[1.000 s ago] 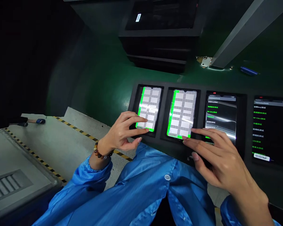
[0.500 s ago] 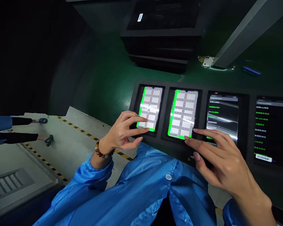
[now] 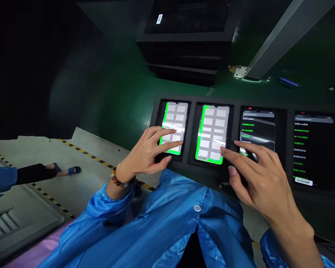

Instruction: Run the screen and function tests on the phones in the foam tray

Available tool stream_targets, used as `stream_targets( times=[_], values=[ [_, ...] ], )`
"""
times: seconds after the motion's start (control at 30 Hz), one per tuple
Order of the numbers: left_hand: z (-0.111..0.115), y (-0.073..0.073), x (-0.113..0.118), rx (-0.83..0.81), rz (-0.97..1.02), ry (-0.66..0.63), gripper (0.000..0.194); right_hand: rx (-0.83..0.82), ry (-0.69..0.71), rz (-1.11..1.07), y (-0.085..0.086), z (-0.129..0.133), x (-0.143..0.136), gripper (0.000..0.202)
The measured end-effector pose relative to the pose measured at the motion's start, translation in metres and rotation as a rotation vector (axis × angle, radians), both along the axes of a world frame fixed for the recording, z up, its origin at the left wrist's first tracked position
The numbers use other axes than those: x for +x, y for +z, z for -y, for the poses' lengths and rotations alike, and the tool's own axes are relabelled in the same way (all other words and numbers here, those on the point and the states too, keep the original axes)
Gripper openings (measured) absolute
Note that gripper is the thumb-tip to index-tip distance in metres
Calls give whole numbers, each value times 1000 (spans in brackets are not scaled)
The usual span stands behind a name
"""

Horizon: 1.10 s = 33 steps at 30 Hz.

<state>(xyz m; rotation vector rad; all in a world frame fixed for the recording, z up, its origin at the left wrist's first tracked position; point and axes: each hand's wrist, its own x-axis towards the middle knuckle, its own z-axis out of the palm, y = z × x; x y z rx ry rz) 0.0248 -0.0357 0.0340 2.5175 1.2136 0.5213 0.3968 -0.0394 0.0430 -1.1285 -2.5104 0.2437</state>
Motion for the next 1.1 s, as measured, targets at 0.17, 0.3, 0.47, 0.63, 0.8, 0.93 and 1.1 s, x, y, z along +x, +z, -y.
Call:
stream_targets(
  times=[0.17, 0.3, 0.47, 0.63, 0.8, 0.93, 1.1],
  values=[
    [-8, 1, 3, 12, -31, 34, 49, -38, -81, 70, -1, -10, -3, 44],
    [-21, 1, 4, 49, -76, 53, 49, -45, -126, 139, 2, -25, -8, 47],
    [-48, -2, 8, 39, -114, 101, 49, -82, -161, 249, 9, -50, -15, 54],
    [-76, -5, 14, 65, -125, 142, 49, -130, -210, 270, 12, -76, -24, 57],
    [-90, -8, 18, 98, -93, 177, 47, -164, -237, 256, 15, -89, -30, 57],
    [-89, -14, 17, 128, -26, 253, 45, -106, -226, 221, 12, -87, -37, 52],
    [-75, -16, 11, 170, 13, 452, 38, -33, -162, 181, 3, -86, -64, 54]
  ],
)
